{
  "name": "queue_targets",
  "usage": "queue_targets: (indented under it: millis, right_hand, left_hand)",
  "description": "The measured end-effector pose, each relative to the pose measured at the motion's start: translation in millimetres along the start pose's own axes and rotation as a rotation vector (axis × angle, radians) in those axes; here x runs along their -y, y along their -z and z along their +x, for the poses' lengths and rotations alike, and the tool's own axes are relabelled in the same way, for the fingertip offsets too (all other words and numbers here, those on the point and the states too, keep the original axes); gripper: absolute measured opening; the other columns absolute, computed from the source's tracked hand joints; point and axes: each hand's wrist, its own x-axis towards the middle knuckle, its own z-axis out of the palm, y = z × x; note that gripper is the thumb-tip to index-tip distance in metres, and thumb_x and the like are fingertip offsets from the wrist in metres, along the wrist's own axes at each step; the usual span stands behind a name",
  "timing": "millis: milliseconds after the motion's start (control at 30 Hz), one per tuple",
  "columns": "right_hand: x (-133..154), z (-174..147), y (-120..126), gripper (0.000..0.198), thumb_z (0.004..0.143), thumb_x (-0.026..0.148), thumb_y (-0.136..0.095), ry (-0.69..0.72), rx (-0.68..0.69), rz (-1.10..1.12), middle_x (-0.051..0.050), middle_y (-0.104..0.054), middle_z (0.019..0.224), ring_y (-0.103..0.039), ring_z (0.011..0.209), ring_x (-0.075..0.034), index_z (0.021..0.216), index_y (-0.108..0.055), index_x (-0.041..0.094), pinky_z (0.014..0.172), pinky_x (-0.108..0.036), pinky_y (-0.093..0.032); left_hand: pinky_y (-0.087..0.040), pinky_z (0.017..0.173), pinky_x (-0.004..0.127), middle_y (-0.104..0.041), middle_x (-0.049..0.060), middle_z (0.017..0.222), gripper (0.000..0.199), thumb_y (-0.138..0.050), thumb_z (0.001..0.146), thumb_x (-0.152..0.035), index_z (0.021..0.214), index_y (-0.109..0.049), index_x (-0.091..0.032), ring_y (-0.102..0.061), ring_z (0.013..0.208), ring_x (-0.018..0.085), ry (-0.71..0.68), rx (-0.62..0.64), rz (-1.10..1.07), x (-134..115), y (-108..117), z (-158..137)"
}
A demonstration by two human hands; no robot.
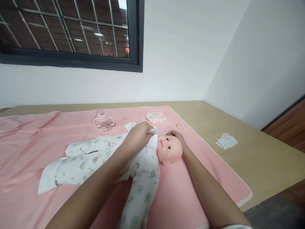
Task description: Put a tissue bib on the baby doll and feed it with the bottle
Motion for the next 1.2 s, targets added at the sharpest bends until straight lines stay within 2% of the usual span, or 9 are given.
queue_targets:
  millis: [167,300,467,600,733,867,967,1067,1200]
  right_hand:
    - [23.4,-2.0,11.8,0.026,0.078,0.043,-0.053,0.132,-0.172,-0.043,-0.007,-0.069,0.09,-0.062,0.082,-0.02,0.08,-0.064,0.019,0.079,-0.035,-0.049]
    - [76.6,-18.8,19.7,0.027,0.084,0.043,-0.054,0.32,-0.22,0.061,-0.008,-0.069,0.102,-0.064,0.088,-0.019,0.089,-0.064,0.019,0.086,-0.036,-0.051]
    - [154.8,-55.5,-1.1,0.025,0.089,0.041,-0.061,0.555,0.031,-0.005,-0.005,-0.065,0.12,-0.061,0.113,-0.02,0.108,-0.063,0.025,0.099,-0.037,-0.049]
    - [189.8,-66.2,-27.0,0.044,0.087,0.04,-0.067,0.663,0.247,-0.185,-0.004,-0.06,0.132,-0.053,0.129,-0.023,0.128,-0.054,0.032,0.108,-0.046,-0.043]
    - [200.9,-51.3,-39.7,0.039,0.086,0.039,-0.067,0.635,0.321,-0.171,-0.004,-0.066,0.102,-0.062,0.106,-0.021,0.121,-0.054,0.027,0.099,-0.044,-0.048]
    - [203.0,-25.2,-35.8,0.04,0.076,0.04,-0.073,0.498,0.427,0.022,0.0,-0.059,0.087,-0.06,0.08,-0.015,0.103,-0.05,0.022,0.074,-0.03,-0.05]
    - [198.8,-6.3,-25.0,0.036,0.072,0.037,-0.073,0.358,0.313,-0.012,0.004,-0.051,0.074,-0.049,0.066,-0.01,0.08,-0.042,0.022,0.06,-0.023,-0.038]
    - [188.0,12.8,-12.2,0.039,0.069,0.029,-0.07,0.222,0.237,-0.179,0.007,-0.039,0.061,-0.035,0.057,-0.007,0.066,-0.032,0.021,0.056,-0.023,-0.026]
    - [168.4,39.4,0.6,0.028,0.062,0.016,-0.067,0.129,0.194,-0.385,0.006,-0.041,0.055,-0.035,0.056,-0.008,0.059,-0.04,0.02,0.057,-0.025,-0.026]
  left_hand:
    - [-0.046,0.087,0.033,-0.066,0.004,0.108,0.022,-0.05,0.088,-0.015,0.096,-0.07,-0.02,-0.061,0.102,0.02,-0.036,-0.173,-0.134,5.0,19.6,-3.6]
    - [-0.043,0.103,0.039,-0.06,0.005,0.128,0.026,-0.048,0.083,-0.01,0.082,-0.072,-0.02,-0.054,0.121,0.024,-0.059,-0.282,-0.106,13.9,35.6,-5.7]
    - [-0.038,0.109,0.051,-0.056,0.005,0.137,0.027,-0.047,0.079,-0.01,0.073,-0.072,-0.02,-0.046,0.131,0.031,-0.012,-0.188,0.04,26.7,53.4,-7.6]
    - [-0.038,0.11,0.05,-0.057,0.006,0.136,0.029,-0.046,0.079,-0.012,0.078,-0.074,-0.021,-0.049,0.129,0.03,-0.061,-0.182,0.006,29.8,61.0,-10.8]
    - [-0.037,0.111,0.048,-0.059,0.005,0.134,0.029,-0.047,0.082,-0.016,0.082,-0.075,-0.022,-0.051,0.127,0.028,-0.063,-0.209,-0.064,32.6,68.2,-13.0]
    - [-0.043,0.106,0.039,-0.061,0.004,0.132,0.03,-0.048,0.084,-0.022,0.101,-0.073,-0.021,-0.056,0.122,0.025,-0.006,-0.288,-0.177,53.6,83.4,-14.3]
    - [-0.046,0.101,0.038,-0.062,0.004,0.131,0.036,-0.051,0.084,-0.031,0.115,-0.069,-0.023,-0.056,0.12,0.027,0.137,-0.367,-0.203,85.2,99.1,-17.6]
    - [-0.046,0.101,0.039,-0.065,0.004,0.127,0.036,-0.055,0.083,-0.035,0.114,-0.069,-0.024,-0.058,0.119,0.028,0.287,-0.467,-0.237,118.5,114.6,-24.7]
    - [-0.049,0.092,0.034,-0.067,0.002,0.122,0.032,-0.058,0.082,-0.038,0.109,-0.071,-0.026,-0.059,0.117,0.026,0.408,-0.56,-0.317,142.3,128.3,-36.3]
